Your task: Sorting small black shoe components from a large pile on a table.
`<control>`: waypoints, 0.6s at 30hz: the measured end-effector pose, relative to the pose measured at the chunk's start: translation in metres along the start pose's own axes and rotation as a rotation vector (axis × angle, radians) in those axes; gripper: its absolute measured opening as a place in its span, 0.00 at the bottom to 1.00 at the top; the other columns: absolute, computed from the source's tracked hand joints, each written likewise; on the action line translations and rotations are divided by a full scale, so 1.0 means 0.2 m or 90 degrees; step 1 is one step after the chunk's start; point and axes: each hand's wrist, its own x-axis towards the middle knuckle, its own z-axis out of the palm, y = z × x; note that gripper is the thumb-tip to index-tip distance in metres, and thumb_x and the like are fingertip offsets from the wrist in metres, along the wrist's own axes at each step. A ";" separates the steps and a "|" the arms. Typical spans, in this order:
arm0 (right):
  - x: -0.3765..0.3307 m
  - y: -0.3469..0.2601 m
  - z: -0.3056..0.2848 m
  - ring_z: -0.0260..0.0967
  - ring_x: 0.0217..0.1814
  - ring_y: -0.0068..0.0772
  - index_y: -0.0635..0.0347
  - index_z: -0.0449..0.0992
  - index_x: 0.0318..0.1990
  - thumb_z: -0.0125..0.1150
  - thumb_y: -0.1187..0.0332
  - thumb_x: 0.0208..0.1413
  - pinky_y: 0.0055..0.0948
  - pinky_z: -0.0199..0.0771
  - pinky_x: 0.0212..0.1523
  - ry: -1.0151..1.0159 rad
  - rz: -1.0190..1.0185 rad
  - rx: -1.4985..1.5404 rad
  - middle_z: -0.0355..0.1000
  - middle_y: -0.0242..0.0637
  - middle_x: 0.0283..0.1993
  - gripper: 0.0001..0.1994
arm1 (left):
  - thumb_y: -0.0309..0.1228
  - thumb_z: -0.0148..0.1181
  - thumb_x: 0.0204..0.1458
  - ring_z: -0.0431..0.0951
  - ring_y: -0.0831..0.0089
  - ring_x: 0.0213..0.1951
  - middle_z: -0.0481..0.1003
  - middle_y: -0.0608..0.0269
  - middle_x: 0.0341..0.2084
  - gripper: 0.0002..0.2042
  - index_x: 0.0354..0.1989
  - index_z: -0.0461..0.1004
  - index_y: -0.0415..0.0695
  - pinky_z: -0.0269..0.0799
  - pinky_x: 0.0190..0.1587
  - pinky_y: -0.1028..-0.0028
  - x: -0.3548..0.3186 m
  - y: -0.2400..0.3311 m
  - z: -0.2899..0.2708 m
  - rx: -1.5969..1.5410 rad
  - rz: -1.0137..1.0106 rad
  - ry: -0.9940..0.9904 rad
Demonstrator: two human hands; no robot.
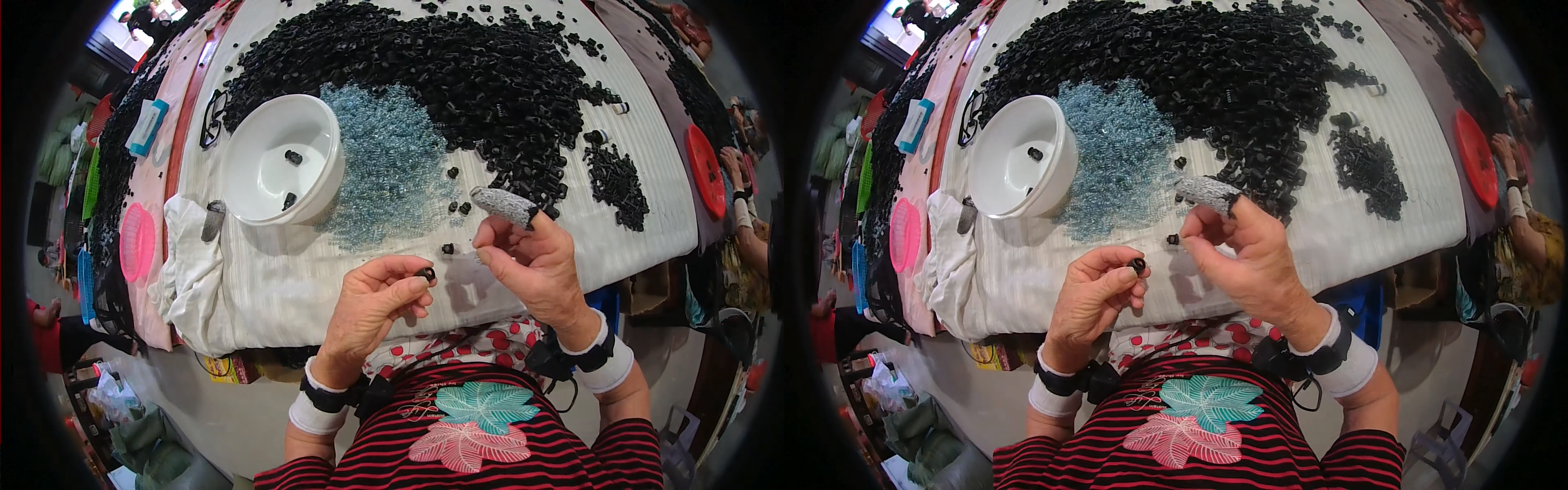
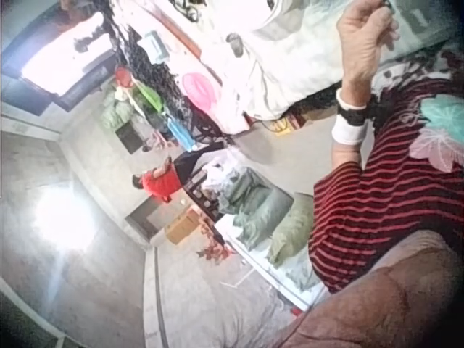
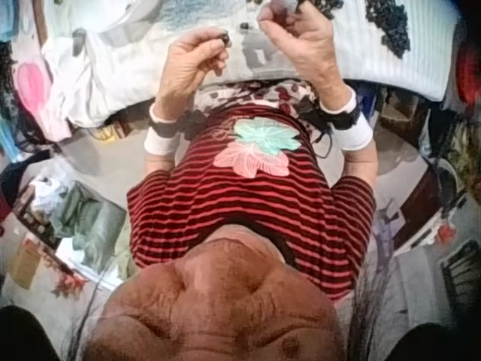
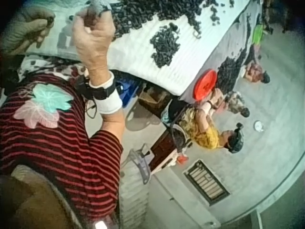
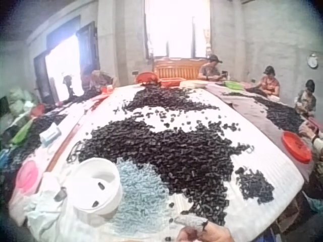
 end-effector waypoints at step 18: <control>-0.05 0.07 0.06 0.74 0.31 0.31 0.64 0.73 0.42 0.61 0.80 0.46 0.26 0.73 0.32 0.033 -0.250 -0.118 0.74 0.38 0.31 0.14 | 0.20 0.62 0.49 0.79 0.75 0.34 0.78 0.56 0.34 0.12 0.43 0.73 0.32 0.76 0.35 0.80 0.02 -0.02 0.20 0.196 0.117 0.056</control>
